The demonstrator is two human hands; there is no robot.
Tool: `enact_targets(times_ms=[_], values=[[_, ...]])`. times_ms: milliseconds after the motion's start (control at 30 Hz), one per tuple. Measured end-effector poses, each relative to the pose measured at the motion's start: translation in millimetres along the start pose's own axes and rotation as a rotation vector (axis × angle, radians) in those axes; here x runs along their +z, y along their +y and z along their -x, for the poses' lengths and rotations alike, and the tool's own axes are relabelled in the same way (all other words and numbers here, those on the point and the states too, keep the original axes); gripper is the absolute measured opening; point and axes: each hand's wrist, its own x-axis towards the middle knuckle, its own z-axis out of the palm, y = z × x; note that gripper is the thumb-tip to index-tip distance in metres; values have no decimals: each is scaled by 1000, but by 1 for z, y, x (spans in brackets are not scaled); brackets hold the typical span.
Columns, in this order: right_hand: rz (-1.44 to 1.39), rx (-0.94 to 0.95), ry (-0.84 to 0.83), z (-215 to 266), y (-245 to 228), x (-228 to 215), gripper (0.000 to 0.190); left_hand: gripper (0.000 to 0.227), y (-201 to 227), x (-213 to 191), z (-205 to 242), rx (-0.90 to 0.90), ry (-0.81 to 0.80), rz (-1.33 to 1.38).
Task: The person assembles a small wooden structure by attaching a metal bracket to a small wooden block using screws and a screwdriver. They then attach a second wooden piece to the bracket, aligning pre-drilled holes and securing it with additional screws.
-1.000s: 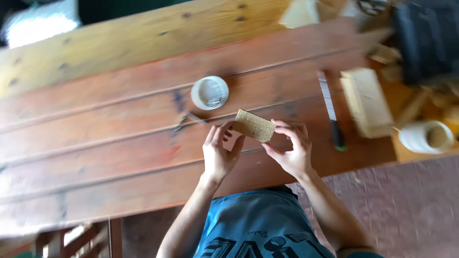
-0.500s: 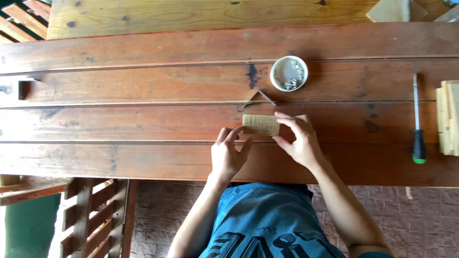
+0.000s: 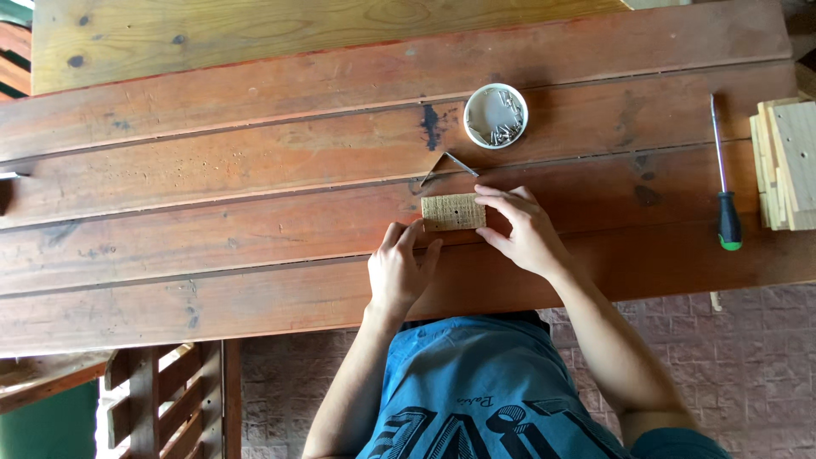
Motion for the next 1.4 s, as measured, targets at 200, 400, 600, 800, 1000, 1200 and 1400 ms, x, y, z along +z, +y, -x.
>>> enact_targets(times_ms=[200, 400, 600, 800, 1000, 1200, 1400], values=[[-43, -16, 0, -7, -3, -6, 44, 48, 9, -6, 2, -2, 33, -14], [-86, -32, -11, -7, 2, -9, 46, 47, -1, 3, 2, -26, 55, -24], [-288, 136, 126, -3, 52, 11, 34, 45, -2, -17, -21, -35, 95, 61], [-297, 203, 165, -38, 46, 10, 23, 44, 6, -21, -59, -29, 94, 119], [-161, 182, 216, -53, 42, 20, 17, 31, 6, -6, -68, -29, 9, 79], [-287, 303, 308, -43, 50, 38, 11, 18, 18, -11, -69, -36, 73, 138], [-426, 304, 402, -38, 43, 33, 11, 13, 29, -28, -63, 84, 253, 247]])
